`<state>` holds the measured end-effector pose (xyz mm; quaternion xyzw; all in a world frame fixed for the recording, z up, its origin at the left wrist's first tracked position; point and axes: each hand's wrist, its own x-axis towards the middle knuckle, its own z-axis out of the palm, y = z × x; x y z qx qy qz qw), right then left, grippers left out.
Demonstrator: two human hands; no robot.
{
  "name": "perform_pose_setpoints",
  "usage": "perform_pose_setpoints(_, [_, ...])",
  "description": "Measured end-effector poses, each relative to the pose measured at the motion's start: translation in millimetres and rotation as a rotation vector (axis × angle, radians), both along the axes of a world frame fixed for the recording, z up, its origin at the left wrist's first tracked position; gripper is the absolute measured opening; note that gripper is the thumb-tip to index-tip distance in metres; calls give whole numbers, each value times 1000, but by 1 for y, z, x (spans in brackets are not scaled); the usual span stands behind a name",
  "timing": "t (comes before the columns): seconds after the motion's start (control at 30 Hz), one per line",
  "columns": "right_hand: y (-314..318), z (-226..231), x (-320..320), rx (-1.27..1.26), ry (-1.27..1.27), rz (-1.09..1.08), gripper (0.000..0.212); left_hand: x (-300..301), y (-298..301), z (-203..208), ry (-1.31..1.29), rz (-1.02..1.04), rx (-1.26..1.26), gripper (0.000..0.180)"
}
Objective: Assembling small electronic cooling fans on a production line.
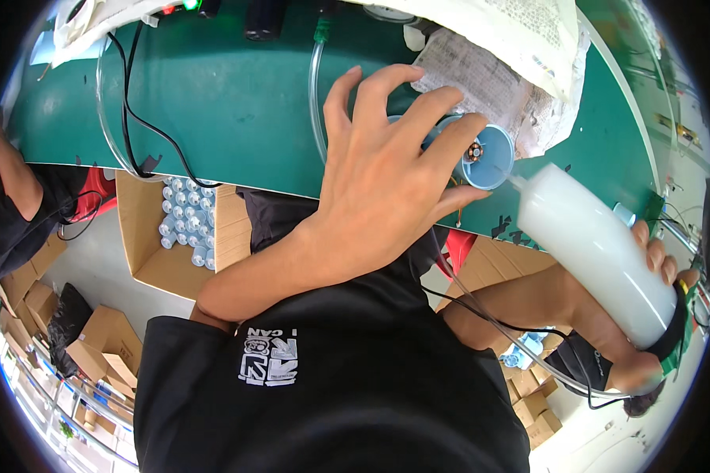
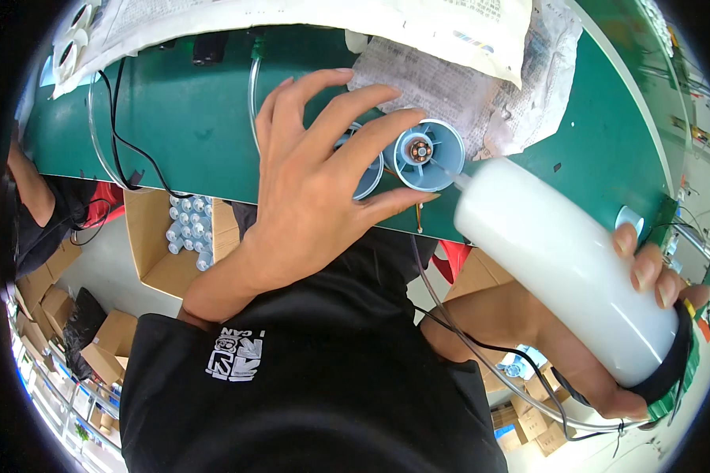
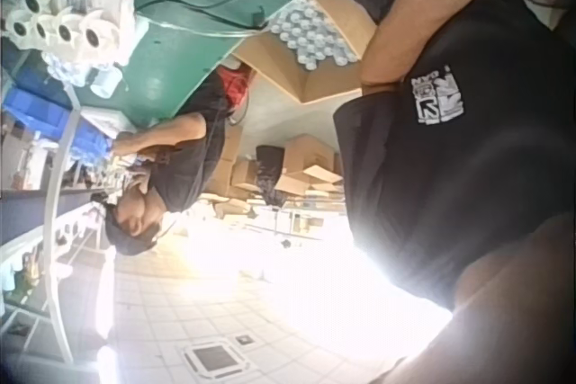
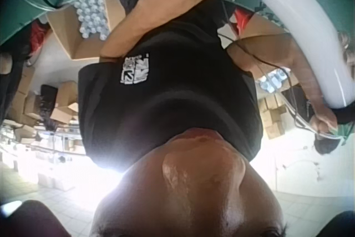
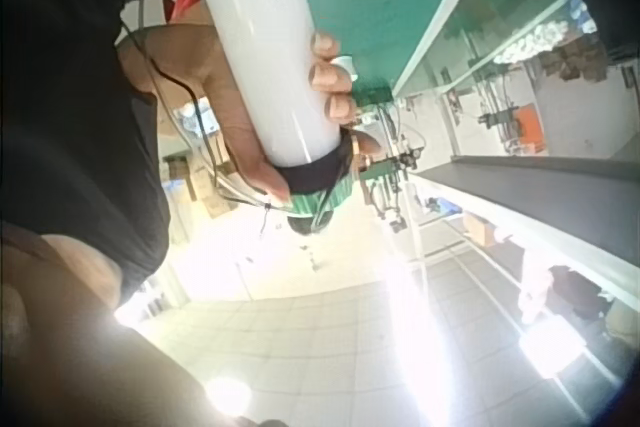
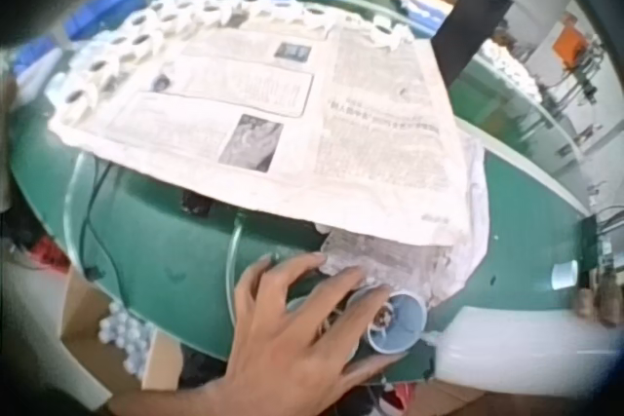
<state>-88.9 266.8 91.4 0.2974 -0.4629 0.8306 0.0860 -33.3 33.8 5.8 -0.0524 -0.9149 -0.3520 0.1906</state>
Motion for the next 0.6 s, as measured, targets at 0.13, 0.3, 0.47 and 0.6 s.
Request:
perform_pose_setpoints(0.13, [41,14,2,-122,46,-167,97,1,-12,9,4,-30,145,87])
perform_pose_setpoints(0.3, [98,33,4,298,-512,-616,61,24,-41,14,4,18,92,86])
perform_pose_setpoints(0.47, [39,-21,-34,1887,-390,-1141,71,25,-32,-12,-144,-37,128,79])
perform_pose_setpoints(0.6, [27,-54,-37,1898,-332,-987,73,35,-38,-8,-132,26,96,66])
